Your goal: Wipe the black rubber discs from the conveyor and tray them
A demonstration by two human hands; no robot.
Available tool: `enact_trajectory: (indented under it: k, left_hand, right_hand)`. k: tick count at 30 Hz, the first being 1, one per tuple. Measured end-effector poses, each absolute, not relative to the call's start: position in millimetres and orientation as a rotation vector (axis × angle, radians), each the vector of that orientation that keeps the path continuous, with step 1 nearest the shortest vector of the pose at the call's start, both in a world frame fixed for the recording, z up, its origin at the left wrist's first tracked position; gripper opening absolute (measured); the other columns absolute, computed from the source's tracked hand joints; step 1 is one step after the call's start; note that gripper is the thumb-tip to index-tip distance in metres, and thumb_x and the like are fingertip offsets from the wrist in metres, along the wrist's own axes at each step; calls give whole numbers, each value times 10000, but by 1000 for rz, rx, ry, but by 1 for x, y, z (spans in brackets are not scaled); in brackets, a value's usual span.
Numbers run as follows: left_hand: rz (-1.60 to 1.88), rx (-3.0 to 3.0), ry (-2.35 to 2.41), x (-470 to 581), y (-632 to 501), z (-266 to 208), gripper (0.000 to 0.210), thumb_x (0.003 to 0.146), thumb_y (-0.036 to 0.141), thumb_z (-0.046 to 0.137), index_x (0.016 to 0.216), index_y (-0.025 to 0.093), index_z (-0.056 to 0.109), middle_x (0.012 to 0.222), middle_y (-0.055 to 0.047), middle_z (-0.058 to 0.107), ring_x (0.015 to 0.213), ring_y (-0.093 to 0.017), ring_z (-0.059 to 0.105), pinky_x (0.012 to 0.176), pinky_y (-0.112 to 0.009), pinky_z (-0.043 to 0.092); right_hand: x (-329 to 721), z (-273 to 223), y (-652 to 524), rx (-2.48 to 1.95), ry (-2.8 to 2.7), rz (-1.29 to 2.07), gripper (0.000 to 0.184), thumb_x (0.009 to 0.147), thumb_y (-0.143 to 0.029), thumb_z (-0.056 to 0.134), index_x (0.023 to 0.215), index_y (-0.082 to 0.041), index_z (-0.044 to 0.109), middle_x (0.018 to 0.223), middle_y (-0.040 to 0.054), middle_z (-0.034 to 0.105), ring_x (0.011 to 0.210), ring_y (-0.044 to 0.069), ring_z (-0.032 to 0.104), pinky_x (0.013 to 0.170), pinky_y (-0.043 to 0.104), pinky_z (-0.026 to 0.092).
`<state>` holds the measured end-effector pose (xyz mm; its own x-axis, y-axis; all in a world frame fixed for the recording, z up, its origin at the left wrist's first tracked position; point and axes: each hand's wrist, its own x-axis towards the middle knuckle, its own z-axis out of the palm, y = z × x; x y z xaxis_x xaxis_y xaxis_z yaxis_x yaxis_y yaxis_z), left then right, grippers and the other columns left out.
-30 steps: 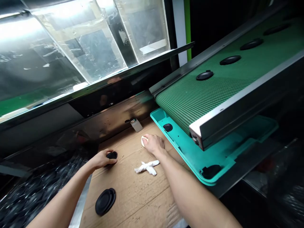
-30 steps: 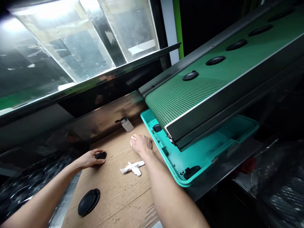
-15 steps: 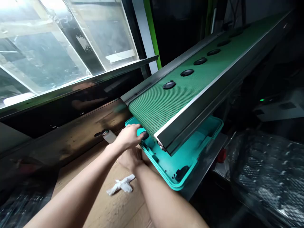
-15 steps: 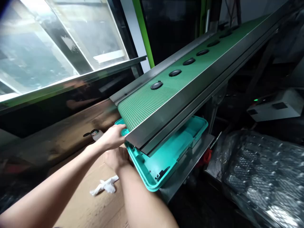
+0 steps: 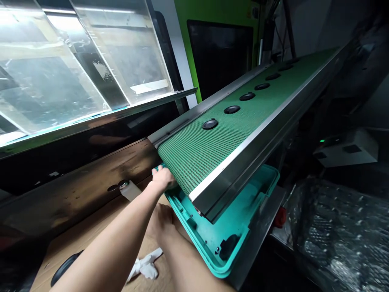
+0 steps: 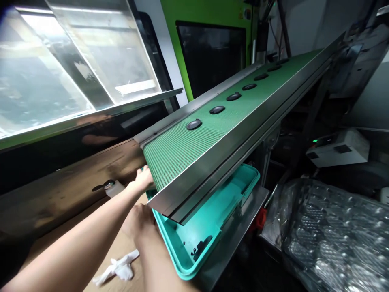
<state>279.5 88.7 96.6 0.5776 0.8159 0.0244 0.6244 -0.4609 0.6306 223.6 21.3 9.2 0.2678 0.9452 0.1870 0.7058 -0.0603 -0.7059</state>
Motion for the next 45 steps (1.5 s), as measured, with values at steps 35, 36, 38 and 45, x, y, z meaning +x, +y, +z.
enact_trajectory:
  k: [35,36,38,45]
  left_hand:
    - [834,669,457,-54,7,33,335,869,385,544,1129,178,591,933,-87,642,638,-146,613,506,-234,440]
    - [834,705,471,-53,5,33,331,855,408,579,1122,213,588,908,-60,632,616,-127,597,482,-216,423]
    - [875,754,557,-51,3,31,329,825,467,622,1071,251,581,828,-13,600,552,-94,554,418,-176,359]
    - [916,735,567,-50,5,29,376,843,553,558,892,180,569,716,4,541,477,-68,502,364,-159,262]
  right_hand:
    - [114,21,-15,-1201,-1417,539,493,878,-508,539,1220,-163,618,922,66,706,754,172,640,677,267,518]
    - [113,21,-17,-1200,-1463,535,487,879,-502,541,1228,-170,616,875,52,703,716,163,631,652,260,513]
    - [111,21,-20,-1202,-1546,530,461,884,-486,543,1225,-187,624,812,30,696,671,154,621,630,253,508]
    - [99,17,-23,-1329,-1473,401,450,936,-490,451,1259,-218,608,1042,50,707,881,182,664,785,269,517]
